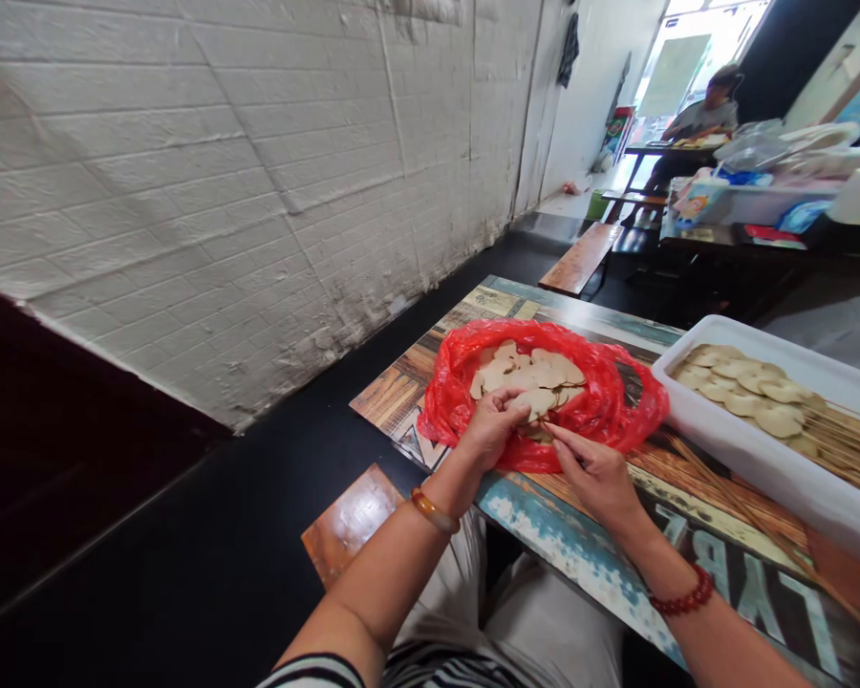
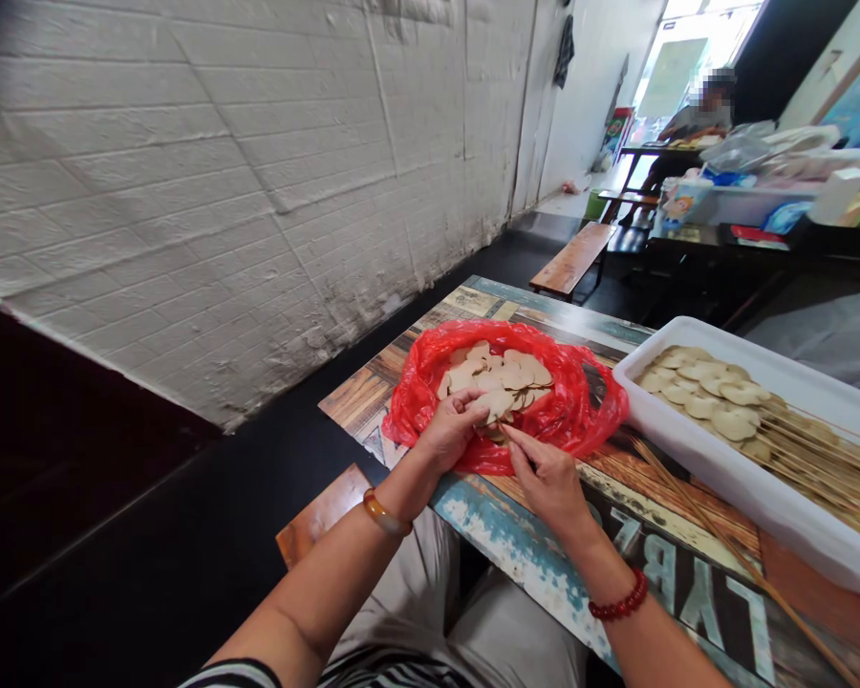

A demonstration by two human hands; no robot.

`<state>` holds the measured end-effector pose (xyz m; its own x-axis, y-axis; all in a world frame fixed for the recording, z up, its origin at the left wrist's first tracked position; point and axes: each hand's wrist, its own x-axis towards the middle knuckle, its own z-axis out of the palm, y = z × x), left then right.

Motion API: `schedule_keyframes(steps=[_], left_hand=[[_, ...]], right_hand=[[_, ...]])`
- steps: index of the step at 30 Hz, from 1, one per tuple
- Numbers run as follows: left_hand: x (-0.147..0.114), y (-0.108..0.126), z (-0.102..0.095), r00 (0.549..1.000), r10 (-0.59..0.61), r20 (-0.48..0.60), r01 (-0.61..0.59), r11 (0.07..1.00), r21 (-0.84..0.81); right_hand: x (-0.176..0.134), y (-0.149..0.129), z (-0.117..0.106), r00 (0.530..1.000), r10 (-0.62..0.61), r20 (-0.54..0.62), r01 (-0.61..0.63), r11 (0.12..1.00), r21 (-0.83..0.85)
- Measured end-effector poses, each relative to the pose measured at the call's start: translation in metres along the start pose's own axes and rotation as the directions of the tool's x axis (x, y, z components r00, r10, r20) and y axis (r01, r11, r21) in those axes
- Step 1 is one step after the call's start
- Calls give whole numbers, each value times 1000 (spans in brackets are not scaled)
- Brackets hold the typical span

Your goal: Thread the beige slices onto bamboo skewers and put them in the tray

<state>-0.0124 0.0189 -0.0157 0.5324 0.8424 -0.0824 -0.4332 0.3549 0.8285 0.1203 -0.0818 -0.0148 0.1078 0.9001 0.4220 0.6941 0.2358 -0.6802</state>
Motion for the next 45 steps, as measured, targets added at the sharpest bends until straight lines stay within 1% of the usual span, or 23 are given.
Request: schedule_keyframes(steps=[9,15,20,24,31,35,39,45], left_hand=[[-2,0,1,999,-1,33,0,999,34],[-4,3,4,998,44,51,-48,995,85],[-4,4,3,997,55,54,-59,995,84],[-3,4,1,998,39,50,-44,994,103],[-4,6,3,1000,2,24,-4,997,80],[-4,8,4,998,7,56,-12,996,91],[-4,9,4,997,-5,81,-1,997,76],[-4,9,3,999,-38,19,38,999,33]], right_hand=[[0,-1,1,999,-26,-34,25,999,-43],[2,-3,2,999,14,-49,-14,1000,-6],[3,-4,2,997,54,-47,-52,998,39],[3,-5,2,994,91,-57,-88,995,56],[4,-7,1,993,114,-42,-111,991,71],[4,-7,0,992,117,-50,-114,991,64],[4,-8,-1,991,132,-29,-130,989,67],[3,-9,0,994,103,-35,-100,991,87]])
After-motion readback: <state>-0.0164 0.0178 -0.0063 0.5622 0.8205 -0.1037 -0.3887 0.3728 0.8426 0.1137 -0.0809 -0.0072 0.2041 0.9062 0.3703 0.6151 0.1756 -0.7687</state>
